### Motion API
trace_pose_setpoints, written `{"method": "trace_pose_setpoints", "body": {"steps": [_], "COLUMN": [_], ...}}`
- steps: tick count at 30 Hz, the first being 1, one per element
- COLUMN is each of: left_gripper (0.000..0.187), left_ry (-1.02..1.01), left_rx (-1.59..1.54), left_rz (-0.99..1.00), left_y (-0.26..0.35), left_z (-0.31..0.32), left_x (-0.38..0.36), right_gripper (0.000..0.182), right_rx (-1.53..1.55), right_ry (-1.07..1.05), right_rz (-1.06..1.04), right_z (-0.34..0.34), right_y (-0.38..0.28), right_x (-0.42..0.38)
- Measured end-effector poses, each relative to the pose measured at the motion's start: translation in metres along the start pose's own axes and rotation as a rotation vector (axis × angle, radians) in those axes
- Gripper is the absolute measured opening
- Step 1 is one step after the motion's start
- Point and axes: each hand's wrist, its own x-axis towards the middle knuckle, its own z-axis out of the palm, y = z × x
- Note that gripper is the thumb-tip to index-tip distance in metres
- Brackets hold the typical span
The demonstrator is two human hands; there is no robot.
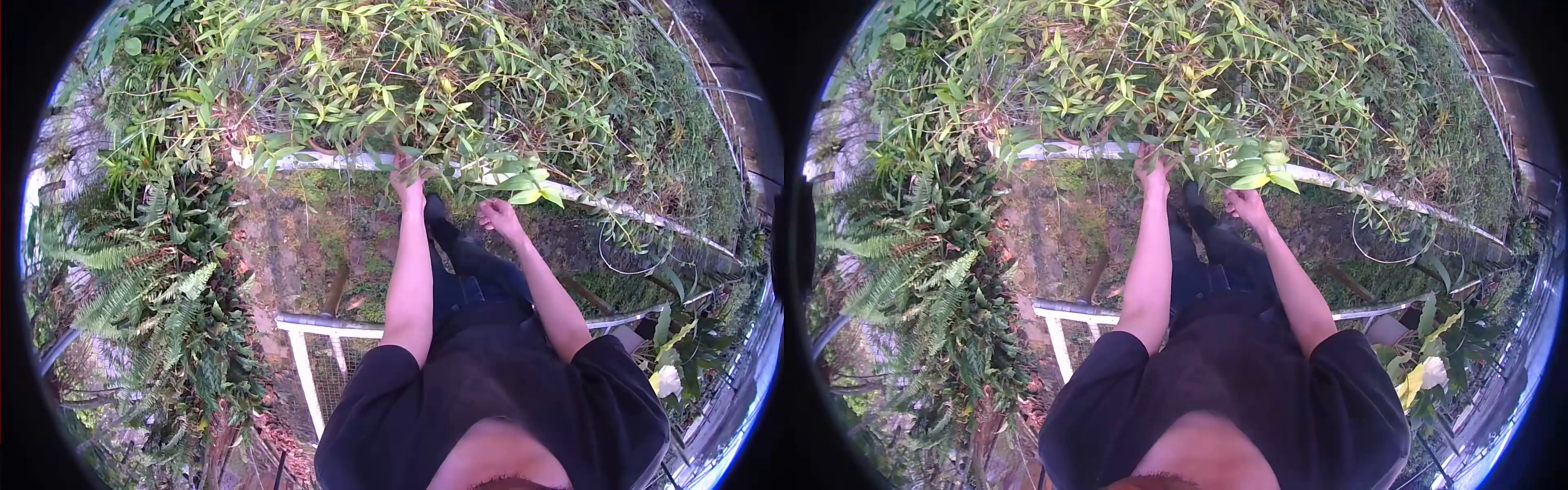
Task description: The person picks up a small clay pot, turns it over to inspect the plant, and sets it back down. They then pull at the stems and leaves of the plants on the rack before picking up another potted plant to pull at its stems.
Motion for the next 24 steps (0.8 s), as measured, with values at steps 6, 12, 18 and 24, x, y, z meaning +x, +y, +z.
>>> {"method": "trace_pose_setpoints", "body": {"steps": [6,12,18,24], "left_gripper": [0.054,0.060,0.048,0.042], "left_ry": [-0.005,0.154,0.072,0.171], "left_rx": [0.128,0.245,0.243,0.200], "left_rz": [0.127,0.025,-0.006,-0.183], "left_y": [0.002,0.000,0.008,0.016], "left_z": [-0.013,-0.035,-0.057,-0.080], "left_x": [0.003,-0.009,-0.003,0.008], "right_gripper": [0.026,0.029,0.032,0.036], "right_rx": [0.172,0.389,0.524,0.602], "right_ry": [-0.085,-0.194,-0.242,-0.288], "right_rz": [-0.190,-0.313,-0.372,-0.405], "right_z": [0.009,0.037,0.064,0.082], "right_y": [0.027,0.017,0.015,0.013], "right_x": [0.055,0.086,0.087,0.096]}}
